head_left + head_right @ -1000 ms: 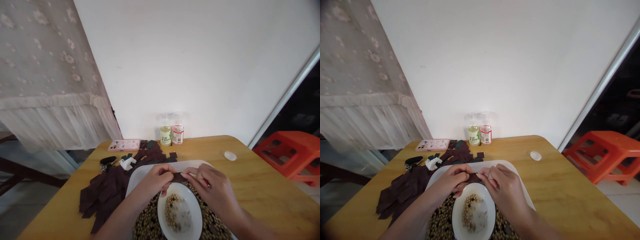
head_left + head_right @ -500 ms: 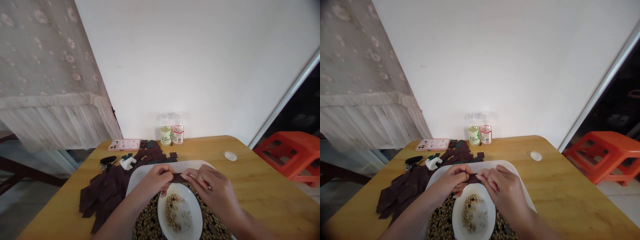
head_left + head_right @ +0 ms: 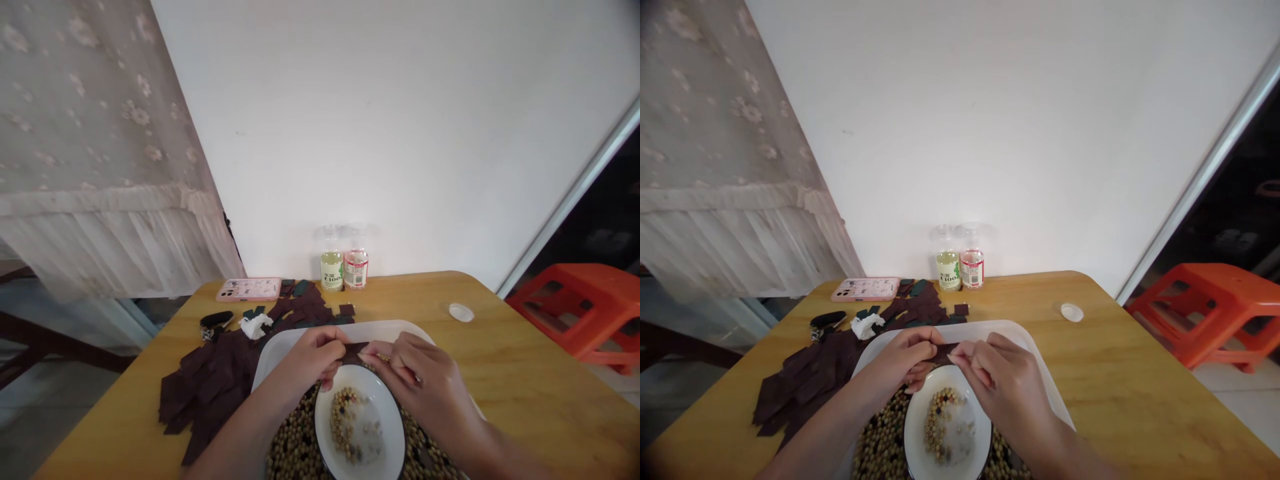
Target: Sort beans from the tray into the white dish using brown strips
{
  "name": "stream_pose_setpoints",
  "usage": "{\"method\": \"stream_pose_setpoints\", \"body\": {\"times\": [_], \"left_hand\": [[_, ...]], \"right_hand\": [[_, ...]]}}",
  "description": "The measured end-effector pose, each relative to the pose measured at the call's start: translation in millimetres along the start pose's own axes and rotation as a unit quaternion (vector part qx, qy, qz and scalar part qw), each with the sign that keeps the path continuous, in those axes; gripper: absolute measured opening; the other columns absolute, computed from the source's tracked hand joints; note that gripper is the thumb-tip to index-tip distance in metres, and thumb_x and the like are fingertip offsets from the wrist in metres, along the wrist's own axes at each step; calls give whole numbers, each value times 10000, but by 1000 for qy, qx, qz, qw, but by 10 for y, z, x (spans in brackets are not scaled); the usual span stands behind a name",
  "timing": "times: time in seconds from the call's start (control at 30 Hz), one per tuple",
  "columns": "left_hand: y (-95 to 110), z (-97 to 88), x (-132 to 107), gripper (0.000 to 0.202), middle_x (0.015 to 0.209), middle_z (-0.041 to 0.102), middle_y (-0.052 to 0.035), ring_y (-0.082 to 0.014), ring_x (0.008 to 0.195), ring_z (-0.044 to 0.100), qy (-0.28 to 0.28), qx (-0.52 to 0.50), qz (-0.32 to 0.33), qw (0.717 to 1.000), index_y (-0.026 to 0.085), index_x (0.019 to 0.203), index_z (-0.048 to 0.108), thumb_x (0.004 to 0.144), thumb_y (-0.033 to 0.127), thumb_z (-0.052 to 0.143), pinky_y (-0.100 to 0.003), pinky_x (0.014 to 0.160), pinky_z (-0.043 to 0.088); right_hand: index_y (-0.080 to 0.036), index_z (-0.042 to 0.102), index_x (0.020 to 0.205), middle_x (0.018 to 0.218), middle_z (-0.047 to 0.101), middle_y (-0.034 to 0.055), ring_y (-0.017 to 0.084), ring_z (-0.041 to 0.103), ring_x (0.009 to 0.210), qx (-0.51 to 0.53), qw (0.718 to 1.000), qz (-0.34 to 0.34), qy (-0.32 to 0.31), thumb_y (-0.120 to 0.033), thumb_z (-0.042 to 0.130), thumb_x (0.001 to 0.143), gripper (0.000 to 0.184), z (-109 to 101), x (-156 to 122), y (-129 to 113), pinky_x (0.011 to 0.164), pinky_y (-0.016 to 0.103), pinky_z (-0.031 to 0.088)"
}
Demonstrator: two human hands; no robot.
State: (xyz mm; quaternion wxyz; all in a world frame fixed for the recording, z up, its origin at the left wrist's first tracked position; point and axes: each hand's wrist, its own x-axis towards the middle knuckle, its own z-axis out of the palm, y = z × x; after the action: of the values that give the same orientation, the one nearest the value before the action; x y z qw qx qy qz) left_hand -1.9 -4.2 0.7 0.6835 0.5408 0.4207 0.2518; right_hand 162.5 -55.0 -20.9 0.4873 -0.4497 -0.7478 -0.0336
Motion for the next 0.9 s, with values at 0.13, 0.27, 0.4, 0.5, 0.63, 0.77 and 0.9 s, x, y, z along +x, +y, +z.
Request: {"method": "stream_pose_setpoints", "body": {"times": [0.13, 0.27, 0.4, 0.5, 0.63, 0.77, 0.9], "left_hand": [[-6, -2, 5, 110, 354, 289, 123, -32, 340, 198, 10, 3, 7, 1000, 186, 713, 487, 610, 212, 459, -160, 354, 252], [13, 7, 3, 82, 352, 273, 124, -29, 337, 181, 2, 14, 5, 1000, 185, 692, 487, 622, 202, 449, -163, 358, 253], [19, 5, 1, 90, 354, 283, 123, -29, 336, 185, -5, 19, 0, 1000, 187, 690, 482, 608, 203, 447, -164, 355, 253], [12, 2, 4, 102, 353, 272, 128, -29, 331, 178, 4, 11, -4, 1000, 191, 696, 479, 601, 204, 444, -165, 351, 247], [13, 9, -1, 64, 351, 278, 124, -25, 323, 172, -14, 20, 2, 1000, 186, 651, 479, 602, 206, 443, -173, 352, 255], [24, 21, -9, 82, 357, 284, 124, -33, 334, 201, 0, 18, 3, 1000, 192, 669, 477, 594, 214, 452, -171, 357, 256], [35, 19, -9, 76, 349, 276, 123, -32, 333, 188, -5, 24, -1, 1000, 190, 646, 477, 588, 218, 436, -172, 353, 257]], "right_hand": [[-210, 364, 555, 482, 427, -48, 95, 529, 510, 3, 1000, 7, 19, -168, 546, 821, 325, -4, 18, -7, 468, 196, 403], [-205, 424, 573, 459, 397, -57, 92, 493, 477, 4, 1000, -10, 6, -153, 545, 818, 279, -6, 22, -22, 455, 199, 387], [-204, 469, 615, 472, 417, -52, 95, 471, 476, 5, 1000, -6, 5, -157, 542, 822, 224, -2, 5, -13, 454, 205, 378], [-205, 497, 654, 489, 426, -46, 101, 468, 479, -3, 1000, 7, 18, -172, 535, 829, 182, 3, -6, 5, 462, 211, 379], [-207, 523, 687, 479, 374, -57, 97, 435, 455, -3, 1000, -5, -8, -167, 537, 827, 147, 6, -9, 7, 440, 204, 353], [-205, 545, 724, 488, 406, -49, 104, 476, 474, -9, 1000, 9, 5, -194, 524, 841, 119, -5, -1, -4, 461, 207, 375], [-205, 521, 671, 476, 386, -54, 96, 451, 456, -5, 1000, -9, -6, -185, 525, 838, 168, -7, -1, -18, 437, 201, 359]]}}
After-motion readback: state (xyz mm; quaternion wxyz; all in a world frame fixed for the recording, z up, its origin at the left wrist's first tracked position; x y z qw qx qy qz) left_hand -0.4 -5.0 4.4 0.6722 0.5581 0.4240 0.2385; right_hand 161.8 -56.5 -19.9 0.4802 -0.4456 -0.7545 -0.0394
